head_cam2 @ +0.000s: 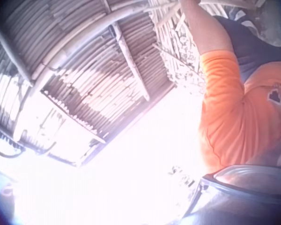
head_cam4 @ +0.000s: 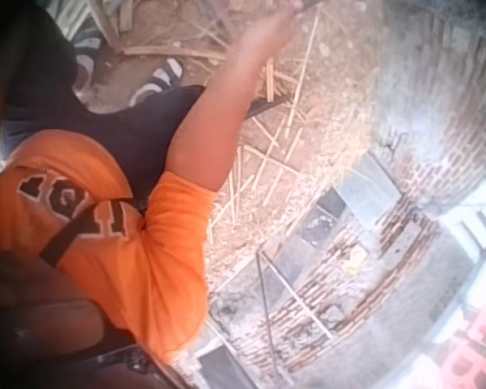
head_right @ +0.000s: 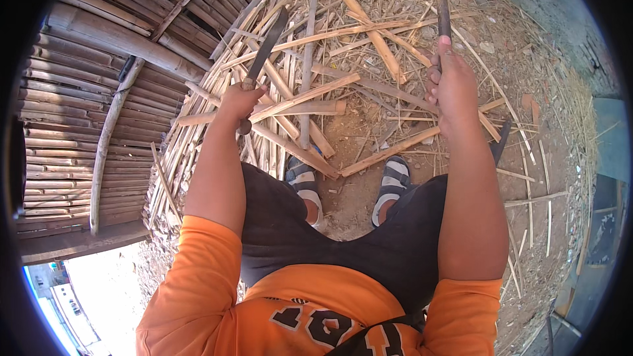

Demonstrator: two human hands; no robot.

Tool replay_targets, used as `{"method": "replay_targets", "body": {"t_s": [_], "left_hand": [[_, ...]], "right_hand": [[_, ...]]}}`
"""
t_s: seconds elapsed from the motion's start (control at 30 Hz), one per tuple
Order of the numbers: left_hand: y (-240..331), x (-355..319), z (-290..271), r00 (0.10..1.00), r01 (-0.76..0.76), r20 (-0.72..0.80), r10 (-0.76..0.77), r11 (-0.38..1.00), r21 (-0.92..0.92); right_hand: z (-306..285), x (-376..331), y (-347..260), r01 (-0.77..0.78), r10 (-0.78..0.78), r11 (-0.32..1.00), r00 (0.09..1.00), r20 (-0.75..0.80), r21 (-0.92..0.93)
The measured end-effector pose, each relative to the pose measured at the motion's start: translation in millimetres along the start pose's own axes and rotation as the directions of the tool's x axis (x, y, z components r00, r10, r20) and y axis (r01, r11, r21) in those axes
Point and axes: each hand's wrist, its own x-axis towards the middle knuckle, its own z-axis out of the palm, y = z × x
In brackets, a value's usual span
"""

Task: The person chops wood using a machete and a hammer, striking the top of the machete blade to split pieces from a vertical wooden beam.

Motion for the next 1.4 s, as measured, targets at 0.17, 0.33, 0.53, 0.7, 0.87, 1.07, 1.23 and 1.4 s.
{"method": "replay_targets", "body": {"t_s": [0.17,0.33,0.53,0.7,0.87,1.07,1.23,1.4], "left_hand": [[21,-11,-15,0.995,0.093,0.041,-0.088,0.985,-0.147],[61,-30,-15,0.999,0.018,0.054,0.002,0.934,-0.356],[71,-40,-31,0.998,-0.036,0.030,0.057,0.882,-0.470],[71,-45,-33,0.997,-0.036,0.037,0.069,0.821,-0.569],[68,-51,-33,0.993,-0.120,-0.017,0.121,0.941,-0.315],[63,-50,-26,0.981,-0.172,0.024,0.193,0.919,-0.356],[67,-54,-32,0.984,-0.129,0.062,0.168,0.905,-0.405],[64,-52,-38,0.986,-0.111,0.041,0.161,0.821,-0.560]], "right_hand": [[14,7,4,-0.074,0.073,0.992,0.997,0.009,0.102],[18,23,18,-0.090,0.089,0.996,0.995,0.037,0.024],[31,37,35,-0.133,0.142,0.983,0.988,0.064,-0.126],[46,29,36,-0.164,0.174,0.980,0.980,0.091,-0.110],[60,16,36,-0.165,0.170,0.985,0.980,0.106,-0.059],[64,10,41,-0.168,0.173,0.984,0.979,0.106,-0.055],[61,14,50,-0.154,0.162,0.984,0.981,0.103,-0.089],[57,37,82,-0.113,0.135,0.944,0.990,0.051,-0.310]]}}
